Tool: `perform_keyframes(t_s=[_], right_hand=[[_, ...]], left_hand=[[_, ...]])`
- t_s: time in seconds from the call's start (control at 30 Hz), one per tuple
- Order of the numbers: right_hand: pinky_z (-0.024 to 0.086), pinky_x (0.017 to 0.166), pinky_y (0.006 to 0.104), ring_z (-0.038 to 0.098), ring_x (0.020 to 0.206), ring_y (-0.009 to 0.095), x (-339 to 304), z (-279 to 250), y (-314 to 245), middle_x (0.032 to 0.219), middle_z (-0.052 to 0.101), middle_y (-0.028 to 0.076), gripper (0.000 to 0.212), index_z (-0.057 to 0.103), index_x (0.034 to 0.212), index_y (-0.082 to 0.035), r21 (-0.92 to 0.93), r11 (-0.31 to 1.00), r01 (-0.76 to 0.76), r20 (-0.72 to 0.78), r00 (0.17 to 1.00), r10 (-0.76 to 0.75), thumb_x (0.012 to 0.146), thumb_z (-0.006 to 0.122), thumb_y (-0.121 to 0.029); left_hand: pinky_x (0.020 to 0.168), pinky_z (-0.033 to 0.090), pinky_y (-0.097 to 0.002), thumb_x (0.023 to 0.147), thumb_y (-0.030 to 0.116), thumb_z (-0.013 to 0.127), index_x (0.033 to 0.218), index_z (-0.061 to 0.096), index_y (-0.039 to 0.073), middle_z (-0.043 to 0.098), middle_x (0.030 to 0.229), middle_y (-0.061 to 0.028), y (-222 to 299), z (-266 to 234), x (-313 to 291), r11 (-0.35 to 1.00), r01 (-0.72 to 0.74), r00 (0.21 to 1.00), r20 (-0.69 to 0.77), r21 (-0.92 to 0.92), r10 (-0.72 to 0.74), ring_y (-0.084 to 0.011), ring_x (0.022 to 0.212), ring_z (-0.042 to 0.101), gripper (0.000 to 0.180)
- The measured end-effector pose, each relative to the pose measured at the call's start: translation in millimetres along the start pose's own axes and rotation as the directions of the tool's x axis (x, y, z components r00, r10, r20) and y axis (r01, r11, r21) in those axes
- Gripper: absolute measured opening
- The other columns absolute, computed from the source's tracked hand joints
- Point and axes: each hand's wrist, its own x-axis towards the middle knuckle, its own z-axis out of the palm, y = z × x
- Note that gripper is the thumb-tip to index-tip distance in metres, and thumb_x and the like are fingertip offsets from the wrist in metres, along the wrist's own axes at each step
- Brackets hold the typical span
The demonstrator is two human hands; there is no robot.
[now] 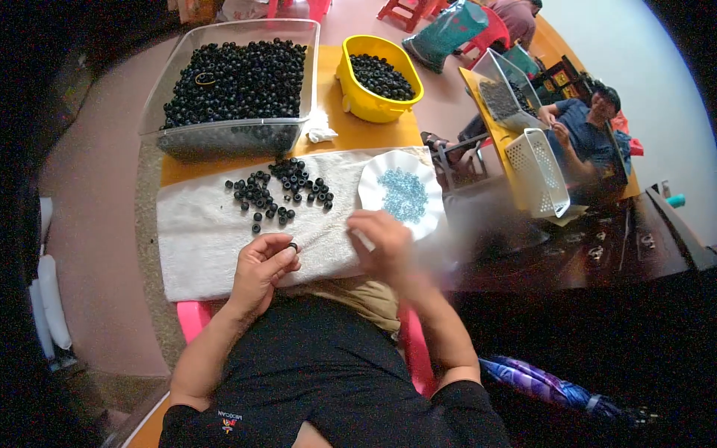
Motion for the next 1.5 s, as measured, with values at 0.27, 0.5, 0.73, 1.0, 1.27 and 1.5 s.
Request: perform_keyframes(t_s=[0.27,0.5,0.73,1.0,1.27,1.5], right_hand=[[0.052,0.074,0.039,0.064,0.082,0.03,12,-36,71,0.087,0.07,0.011,0.015,0.069,0.091,-0.007,-0.296,0.95,-0.102,0.128,0.981,0.145,0.076,0.07,-0.005],[0.05,0.081,0.0424,0.063,0.091,0.03,31,-24,67,0.09,0.069,0.009,0.017,0.07,0.092,-0.008,-0.478,0.873,-0.095,0.328,0.903,0.278,0.076,0.065,-0.01],[0.049,0.083,0.0432,0.062,0.092,0.033,28,-19,79,0.09,0.067,0.013,0.017,0.069,0.093,-0.005,-0.486,0.868,-0.102,0.361,0.881,0.306,0.078,0.062,-0.009],[0.05,0.082,0.0419,0.064,0.09,0.034,23,-21,76,0.091,0.067,0.015,0.018,0.068,0.095,-0.004,-0.417,0.905,-0.085,0.321,0.918,0.234,0.078,0.063,-0.008],[0.053,0.065,0.0295,0.066,0.074,0.023,15,-22,85,0.087,0.065,0.012,0.02,0.065,0.094,-0.001,-0.036,0.99,-0.139,0.056,0.988,0.14,0.076,0.065,0.006],[0.053,0.067,0.0273,0.066,0.077,0.02,7,-22,84,0.09,0.066,0.012,0.023,0.066,0.099,0.0,0.068,0.984,-0.164,-0.018,0.986,0.165,0.078,0.066,0.007]], left_hand=[[0.076,0.056,-0.0273,0.089,0.004,0.065,0.109,0.061,0.001,0.068,0.099,-0.01,-6,-4,2,1.0,0.01,0.999,0.042,0.018,-0.011,-0.0137,0.081,0.065,0.021],[0.078,0.057,-0.0285,0.09,0.004,0.064,0.108,0.06,0.002,0.068,0.101,-0.0104,-3,-4,1,1.0,0.023,0.999,0.038,0.022,-0.024,-0.0137,0.082,0.065,0.019],[0.078,0.057,-0.0284,0.09,0.004,0.065,0.108,0.06,0.001,0.068,0.1,-0.0106,-3,-3,1,0.999,0.026,0.999,0.044,0.025,-0.027,-0.0141,0.083,0.065,0.02],[0.077,0.057,-0.0285,0.089,0.006,0.066,0.108,0.061,0.001,0.068,0.099,-0.0106,-4,-4,1,0.999,0.022,0.999,0.036,0.032,-0.023,-0.0142,0.082,0.065,0.021],[0.077,0.057,-0.0282,0.089,0.006,0.067,0.108,0.061,0.002,0.068,0.099,-0.01,-2,-3,1,1.0,0.012,0.999,0.048,0.023,-0.013,-0.0141,0.081,0.065,0.02],[0.076,0.057,-0.0282,0.089,0.005,0.066,0.107,0.062,0.002,0.069,0.098,-0.0088,-4,-3,1,1.0,0.02,0.999,0.043,0.017,-0.021,-0.0139,0.082,0.066,0.019]])
